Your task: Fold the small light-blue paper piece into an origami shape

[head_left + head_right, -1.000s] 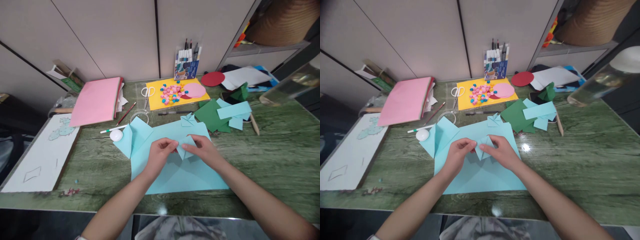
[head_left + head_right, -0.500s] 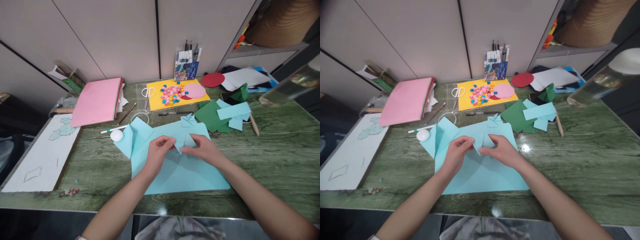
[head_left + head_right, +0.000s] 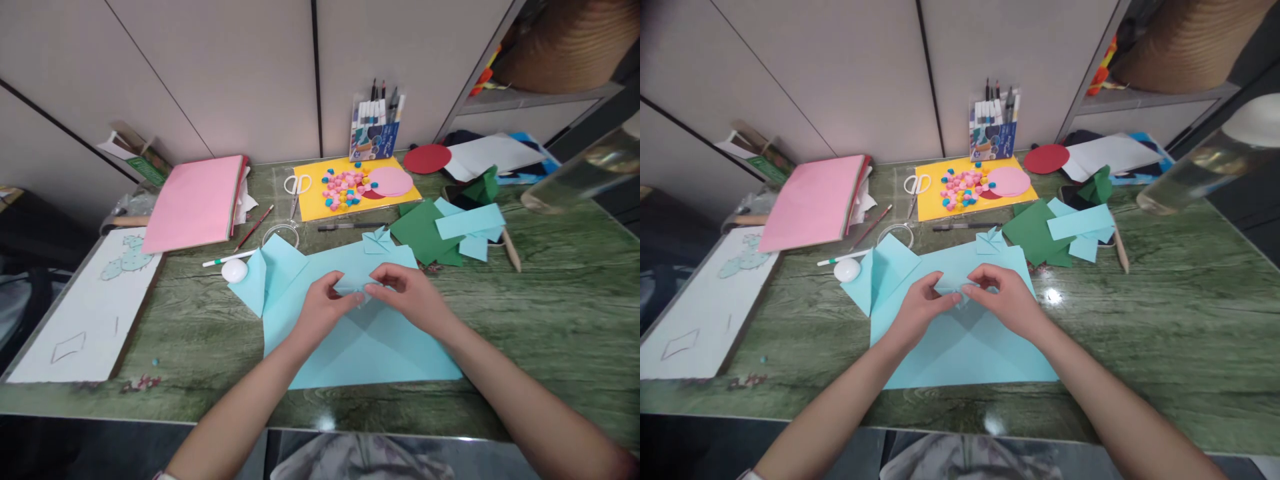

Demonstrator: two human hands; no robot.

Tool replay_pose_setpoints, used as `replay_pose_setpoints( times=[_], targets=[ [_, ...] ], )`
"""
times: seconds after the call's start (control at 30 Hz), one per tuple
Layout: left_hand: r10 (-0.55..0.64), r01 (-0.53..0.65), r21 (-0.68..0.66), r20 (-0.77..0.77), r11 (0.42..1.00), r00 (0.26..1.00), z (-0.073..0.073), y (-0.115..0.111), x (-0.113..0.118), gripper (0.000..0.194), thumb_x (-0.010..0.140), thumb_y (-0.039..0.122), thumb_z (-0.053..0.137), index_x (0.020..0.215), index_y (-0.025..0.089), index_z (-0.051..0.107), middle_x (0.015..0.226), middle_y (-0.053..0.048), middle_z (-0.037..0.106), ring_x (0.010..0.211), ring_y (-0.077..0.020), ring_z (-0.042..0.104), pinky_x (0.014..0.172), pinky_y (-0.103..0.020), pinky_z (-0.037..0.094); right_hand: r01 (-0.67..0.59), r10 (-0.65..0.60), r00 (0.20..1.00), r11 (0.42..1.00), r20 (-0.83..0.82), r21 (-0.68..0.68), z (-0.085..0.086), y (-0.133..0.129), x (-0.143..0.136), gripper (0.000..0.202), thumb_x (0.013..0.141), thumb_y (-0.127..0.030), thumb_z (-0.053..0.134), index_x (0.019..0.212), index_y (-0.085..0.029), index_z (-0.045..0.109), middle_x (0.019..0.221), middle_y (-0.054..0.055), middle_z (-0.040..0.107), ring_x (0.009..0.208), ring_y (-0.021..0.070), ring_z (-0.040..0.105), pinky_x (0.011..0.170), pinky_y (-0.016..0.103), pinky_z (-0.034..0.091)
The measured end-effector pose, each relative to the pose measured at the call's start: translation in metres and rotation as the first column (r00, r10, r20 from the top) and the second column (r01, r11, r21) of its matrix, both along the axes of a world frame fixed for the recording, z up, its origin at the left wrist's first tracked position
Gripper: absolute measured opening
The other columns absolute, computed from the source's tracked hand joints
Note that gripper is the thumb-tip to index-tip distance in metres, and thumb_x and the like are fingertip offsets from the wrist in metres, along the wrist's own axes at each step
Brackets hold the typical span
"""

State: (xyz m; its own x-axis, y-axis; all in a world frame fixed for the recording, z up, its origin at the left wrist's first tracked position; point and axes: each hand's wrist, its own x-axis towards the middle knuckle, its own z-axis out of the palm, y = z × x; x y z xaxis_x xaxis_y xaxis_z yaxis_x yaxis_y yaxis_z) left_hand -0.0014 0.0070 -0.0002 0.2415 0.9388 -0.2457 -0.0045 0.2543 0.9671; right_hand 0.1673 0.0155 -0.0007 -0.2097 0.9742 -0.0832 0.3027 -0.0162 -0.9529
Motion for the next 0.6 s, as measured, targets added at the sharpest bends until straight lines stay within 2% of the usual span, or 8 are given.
replay_pose_setpoints(
  times=[0.07, 0.13, 0.2, 0.27, 0.33, 0.4, 0.47, 0.6],
  targets=[
    [0.045, -0.045, 0.021, 0.017, 0.999, 0.999, -0.001, 0.001, -0.001, 0.023, 0.066, 0.029, 0.07, 0.066, 0.016, 0.051, 0.061, 0.005, 0.045, 0.056, -0.0085, 0.042, 0.052, -0.021, 0.034, 0.062, -0.064, 0.998, 0.993, 0.019, 0.102, -0.002, -0.002, 0.0, 0.018, 0.073, -0.034, 0.065, 0.083, -0.02, 0.059, 0.081, 0.002, 0.061, 0.069, 0.0156, 0.057, 0.065, 0.03, 0.047],
    [0.089, -0.09, 0.045, 0.025, 0.995, 0.996, -0.002, 0.002, -0.002, 0.026, 0.066, 0.03, 0.071, 0.064, 0.016, 0.049, 0.061, 0.005, 0.042, 0.056, -0.0081, 0.04, 0.052, -0.021, 0.034, 0.116, -0.137, 0.988, 0.956, 0.064, 0.268, -0.003, -0.004, -0.001, 0.023, 0.074, -0.03, 0.066, 0.095, -0.022, 0.059, 0.091, 0.003, 0.061, 0.069, 0.0149, 0.058, 0.071, 0.032, 0.048],
    [0.132, -0.133, 0.072, 0.019, 0.989, 0.991, -0.003, 0.003, -0.002, 0.026, 0.066, 0.03, 0.071, 0.064, 0.016, 0.049, 0.061, 0.005, 0.04, 0.056, -0.0078, 0.039, 0.051, -0.02, 0.033, 0.107, -0.194, 0.97, 0.882, 0.145, 0.459, -0.002, -0.007, -0.001, 0.022, 0.075, -0.025, 0.065, 0.097, -0.024, 0.061, 0.094, 0.003, 0.06, 0.069, 0.0145, 0.059, 0.077, 0.034, 0.047],
    [0.156, -0.157, 0.082, 0.019, 0.984, 0.988, -0.004, 0.002, -0.002, 0.024, 0.066, 0.03, 0.071, 0.067, 0.016, 0.051, 0.063, 0.005, 0.042, 0.058, -0.0085, 0.041, 0.053, -0.021, 0.034, 0.069, -0.233, 0.95, 0.807, 0.207, 0.587, -0.001, -0.009, -0.001, 0.015, 0.076, -0.023, 0.064, 0.092, -0.024, 0.063, 0.092, 0.004, 0.06, 0.069, 0.0144, 0.059, 0.077, 0.035, 0.047],
    [0.172, -0.172, 0.08, 0.01, 0.982, 0.985, -0.005, 0.002, -0.002, 0.024, 0.066, 0.03, 0.071, 0.069, 0.016, 0.053, 0.065, 0.004, 0.045, 0.061, -0.0094, 0.044, 0.055, -0.021, 0.036, 0.059, -0.262, 0.94, 0.759, 0.221, 0.649, 0.0, -0.01, -0.001, 0.011, 0.077, -0.02, 0.063, 0.087, -0.024, 0.064, 0.09, 0.004, 0.06, 0.071, 0.0153, 0.06, 0.074, 0.034, 0.048],
    [0.185, -0.185, 0.075, -0.001, 0.98, 0.983, -0.005, 0.001, -0.001, 0.022, 0.066, 0.03, 0.071, 0.071, 0.015, 0.055, 0.067, 0.003, 0.049, 0.062, -0.0103, 0.046, 0.056, -0.021, 0.038, 0.05, -0.268, 0.938, 0.735, 0.221, 0.677, 0.001, -0.01, -0.002, 0.009, 0.077, -0.017, 0.062, 0.084, -0.024, 0.064, 0.086, 0.004, 0.061, 0.076, 0.0174, 0.06, 0.073, 0.034, 0.047],
    [0.195, -0.194, 0.079, -0.015, 0.978, 0.981, -0.005, 0.0, 0.0, 0.021, 0.066, 0.029, 0.07, 0.073, 0.015, 0.056, 0.068, 0.002, 0.052, 0.063, -0.0109, 0.048, 0.056, -0.022, 0.04, 0.025, -0.247, 0.942, 0.724, 0.226, 0.689, 0.001, -0.011, -0.003, 0.009, 0.077, -0.015, 0.061, 0.081, -0.024, 0.063, 0.081, 0.003, 0.063, 0.08, 0.0188, 0.061, 0.073, 0.035, 0.047],
    [0.209, -0.204, 0.105, -0.045, 0.973, 0.977, -0.005, 0.0, 0.001, 0.018, 0.066, 0.027, 0.069, 0.073, 0.015, 0.057, 0.069, 0.002, 0.054, 0.063, -0.0112, 0.049, 0.055, -0.021, 0.04, -0.018, -0.198, 0.952, 0.722, 0.232, 0.692, -0.001, -0.012, -0.006, 0.012, 0.077, -0.011, 0.061, 0.079, -0.023, 0.06, 0.074, 0.001, 0.066, 0.073, 0.0172, 0.062, 0.07, 0.035, 0.045]
  ],
)
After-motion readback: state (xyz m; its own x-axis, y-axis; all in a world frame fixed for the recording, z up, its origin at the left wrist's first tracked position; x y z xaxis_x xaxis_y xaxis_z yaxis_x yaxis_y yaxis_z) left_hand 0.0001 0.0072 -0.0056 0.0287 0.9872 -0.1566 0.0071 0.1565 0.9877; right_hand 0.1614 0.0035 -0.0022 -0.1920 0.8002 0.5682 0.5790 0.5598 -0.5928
